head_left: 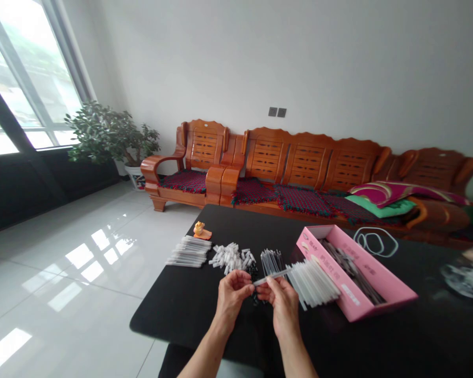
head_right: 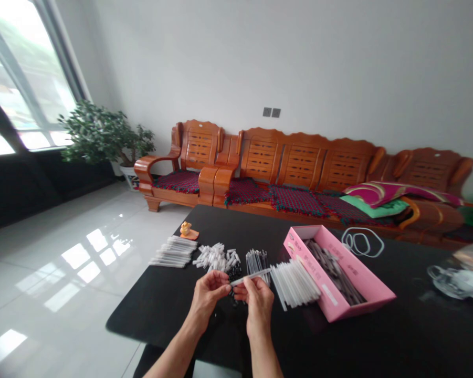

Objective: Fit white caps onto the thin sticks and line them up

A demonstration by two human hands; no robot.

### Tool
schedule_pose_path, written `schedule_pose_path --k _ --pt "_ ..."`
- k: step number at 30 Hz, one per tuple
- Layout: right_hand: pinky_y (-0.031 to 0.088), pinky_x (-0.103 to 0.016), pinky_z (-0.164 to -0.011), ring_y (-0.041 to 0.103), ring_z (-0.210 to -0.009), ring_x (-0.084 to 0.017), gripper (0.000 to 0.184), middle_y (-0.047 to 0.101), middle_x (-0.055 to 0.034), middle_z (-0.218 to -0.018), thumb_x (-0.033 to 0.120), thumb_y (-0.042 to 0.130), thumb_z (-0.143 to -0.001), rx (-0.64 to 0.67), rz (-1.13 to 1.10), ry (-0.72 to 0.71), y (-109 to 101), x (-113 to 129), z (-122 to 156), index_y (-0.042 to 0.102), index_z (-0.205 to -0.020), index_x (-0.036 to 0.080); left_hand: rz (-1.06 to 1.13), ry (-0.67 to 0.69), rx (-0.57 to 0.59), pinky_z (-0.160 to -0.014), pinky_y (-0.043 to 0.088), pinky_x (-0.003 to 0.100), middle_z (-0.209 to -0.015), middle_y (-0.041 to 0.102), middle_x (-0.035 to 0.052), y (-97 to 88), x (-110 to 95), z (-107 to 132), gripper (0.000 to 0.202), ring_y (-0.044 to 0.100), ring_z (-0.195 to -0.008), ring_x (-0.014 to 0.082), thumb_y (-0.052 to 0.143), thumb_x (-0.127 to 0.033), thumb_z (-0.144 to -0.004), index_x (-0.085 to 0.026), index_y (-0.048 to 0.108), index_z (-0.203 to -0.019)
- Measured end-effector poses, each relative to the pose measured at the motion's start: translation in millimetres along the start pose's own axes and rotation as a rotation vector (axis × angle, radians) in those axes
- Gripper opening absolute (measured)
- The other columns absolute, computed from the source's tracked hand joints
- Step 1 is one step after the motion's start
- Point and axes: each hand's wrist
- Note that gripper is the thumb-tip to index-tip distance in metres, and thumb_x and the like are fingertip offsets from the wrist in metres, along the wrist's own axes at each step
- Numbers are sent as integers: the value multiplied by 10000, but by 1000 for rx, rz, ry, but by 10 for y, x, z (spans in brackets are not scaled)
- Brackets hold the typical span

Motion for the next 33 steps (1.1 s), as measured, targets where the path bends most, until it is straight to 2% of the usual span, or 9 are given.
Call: schedule_pose_path --k 4,8,13,19,23,25,28,30,33 --pt "552 -277 -502 693 -579 -217 345 713 -53 -647 433 788 -655 -20 -13 -7 11 22 18 643 -766 141 -11 -98 19 -505 492 218 -707 634 31 0 29 11 405 585 -579 119 776 -458 -656 -118 653 -839" --pt "546 -278 -496 689 -579 -215 302 708 -40 -643 412 772 -682 -16 -3 -29 22 33 36 646 -763 150 -85 -201 82 -363 390 185 -591 597 34 -4 49 28 491 497 -428 84 660 -588 -724 -98 632 -712" --pt "545 -299 -491 682 -573 -222 295 702 -40 -643 414 766 -683 0 33 -22 5 -14 6 649 -759 155 -91 -188 96 -349 350 173 -540 584 14 -19 61 19 447 472 -393 69 720 -541 -685 -109 611 -659" --pt "549 -287 -495 681 -567 -217 332 696 -40 -620 437 784 -649 -25 36 -11 -16 -29 -31 643 -735 150 -77 -140 90 -422 426 197 -543 601 11 -18 55 2 383 511 -439 85 802 -438 -623 -107 625 -697" --pt "554 -283 -489 689 -574 -221 345 705 -43 -632 445 781 -655 -24 22 -21 -12 -2 -29 640 -753 146 -64 -124 97 -474 478 221 -614 632 27 14 24 0 432 560 -497 106 807 -454 -613 -97 655 -805" --pt "556 -283 -486 693 -577 -224 363 708 -52 -637 447 790 -644 -30 24 -28 2 15 -18 642 -761 138 -78 -148 74 -434 459 210 -644 631 34 20 22 -3 452 554 -490 103 743 -526 -667 -102 648 -789" --pt "554 -269 -485 693 -567 -216 372 705 -51 -626 444 805 -629 -41 24 -37 38 41 13 642 -754 134 -135 -158 61 -343 363 178 -571 585 18 7 43 -14 492 481 -404 77 664 -597 -714 -109 617 -677" --pt "553 -262 -492 693 -567 -211 362 702 -45 -623 441 801 -638 -37 17 -45 63 58 34 643 -754 137 -140 -145 71 -333 333 172 -537 569 8 -9 57 -26 478 457 -382 69 695 -581 -690 -115 601 -640" --pt "551 -263 -490 693 -570 -216 351 699 -42 -622 436 800 -642 -29 7 -46 87 75 46 644 -748 140 -101 -123 76 -374 362 176 -514 566 1 -25 55 -41 432 467 -397 71 760 -518 -649 -116 602 -640"
Point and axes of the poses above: each hand's wrist, its own z-axis away from the middle knuckle, its own y-axis out of the palm, x = y × z
